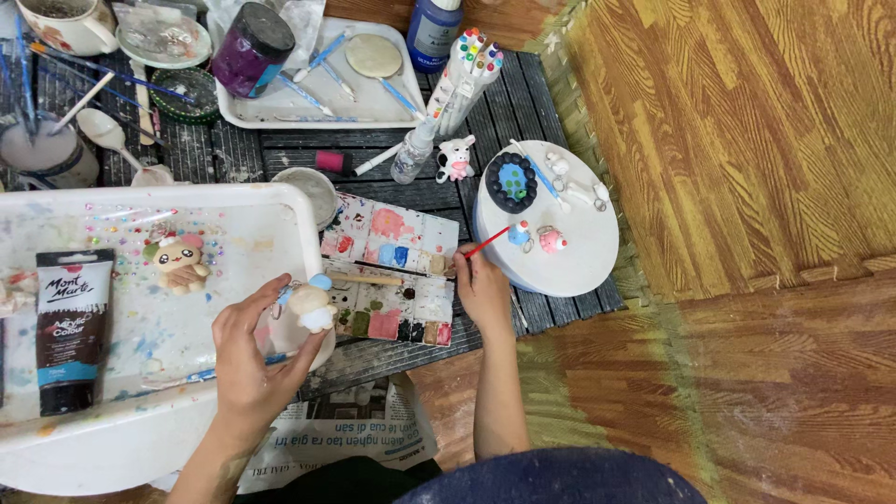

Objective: The person paints small figurines using a fine brush and acrylic paint. They dip the brush into a water container, apply paint from a palette, and carefully color details on the figurines' faces and bodies.

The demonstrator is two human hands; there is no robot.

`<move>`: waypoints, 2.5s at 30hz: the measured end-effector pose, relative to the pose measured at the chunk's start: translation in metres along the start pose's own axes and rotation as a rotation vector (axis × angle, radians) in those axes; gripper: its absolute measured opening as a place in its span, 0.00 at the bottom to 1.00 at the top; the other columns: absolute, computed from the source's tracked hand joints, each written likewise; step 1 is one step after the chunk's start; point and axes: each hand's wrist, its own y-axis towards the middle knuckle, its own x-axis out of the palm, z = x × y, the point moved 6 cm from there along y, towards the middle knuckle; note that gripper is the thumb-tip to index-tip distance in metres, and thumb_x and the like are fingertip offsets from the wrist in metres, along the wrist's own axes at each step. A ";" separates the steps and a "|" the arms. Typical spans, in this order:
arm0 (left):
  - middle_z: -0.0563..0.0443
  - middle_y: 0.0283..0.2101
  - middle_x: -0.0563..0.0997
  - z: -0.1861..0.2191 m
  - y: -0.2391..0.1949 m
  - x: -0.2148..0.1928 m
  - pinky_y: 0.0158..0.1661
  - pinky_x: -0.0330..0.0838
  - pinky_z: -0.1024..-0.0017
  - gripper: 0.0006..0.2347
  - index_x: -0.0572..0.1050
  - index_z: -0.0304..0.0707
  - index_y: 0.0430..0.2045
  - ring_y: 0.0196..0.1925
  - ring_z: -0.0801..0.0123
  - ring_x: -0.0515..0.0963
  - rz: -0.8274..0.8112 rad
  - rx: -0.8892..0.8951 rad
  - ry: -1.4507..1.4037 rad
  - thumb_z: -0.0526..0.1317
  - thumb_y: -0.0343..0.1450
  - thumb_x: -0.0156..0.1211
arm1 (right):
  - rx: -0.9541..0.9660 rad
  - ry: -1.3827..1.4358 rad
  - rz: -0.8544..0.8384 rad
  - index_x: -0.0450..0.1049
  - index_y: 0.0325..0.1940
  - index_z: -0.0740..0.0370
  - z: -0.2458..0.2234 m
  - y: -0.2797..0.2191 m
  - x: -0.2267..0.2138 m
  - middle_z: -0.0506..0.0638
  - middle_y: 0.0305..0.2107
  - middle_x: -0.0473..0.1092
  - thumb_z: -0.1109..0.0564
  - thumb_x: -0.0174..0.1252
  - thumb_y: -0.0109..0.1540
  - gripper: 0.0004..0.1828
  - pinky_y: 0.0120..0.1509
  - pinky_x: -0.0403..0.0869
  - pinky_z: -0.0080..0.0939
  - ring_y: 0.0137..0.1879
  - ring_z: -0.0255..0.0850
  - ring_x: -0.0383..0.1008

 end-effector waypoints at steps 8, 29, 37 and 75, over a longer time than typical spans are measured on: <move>0.41 0.61 0.77 -0.003 0.001 0.001 0.60 0.61 0.59 0.32 0.65 0.32 0.55 0.55 0.54 0.75 0.006 -0.024 -0.009 0.34 0.58 0.77 | -0.035 -0.006 0.058 0.75 0.43 0.59 -0.005 -0.005 -0.007 0.57 0.29 0.77 0.55 0.56 0.67 0.06 0.43 0.74 0.50 0.39 0.55 0.79; 0.43 0.57 0.78 -0.021 -0.011 -0.070 0.65 0.60 0.52 0.29 0.66 0.29 0.59 0.56 0.55 0.78 0.164 -0.124 0.248 0.36 0.64 0.74 | -0.067 1.370 -0.238 0.62 0.47 0.65 -0.167 -0.093 0.107 0.57 0.41 0.72 0.60 0.49 0.72 0.05 0.41 0.74 0.38 0.38 0.40 0.74; 0.42 0.54 0.79 -0.050 -0.025 -0.086 0.63 0.61 0.53 0.31 0.69 0.30 0.56 0.55 0.56 0.80 0.167 -0.204 0.202 0.39 0.60 0.77 | -0.304 1.198 -0.299 0.63 0.45 0.64 -0.195 -0.107 0.123 0.58 0.40 0.74 0.66 0.52 0.70 0.04 0.52 0.78 0.42 0.45 0.41 0.77; 0.44 0.55 0.81 -0.035 -0.031 -0.076 0.56 0.67 0.60 0.30 0.64 0.32 0.54 0.53 0.62 0.82 0.244 0.002 0.263 0.38 0.62 0.78 | -0.123 1.296 -0.383 0.62 0.44 0.65 -0.188 -0.081 0.126 0.60 0.40 0.76 0.65 0.51 0.71 0.04 0.55 0.76 0.41 0.45 0.39 0.76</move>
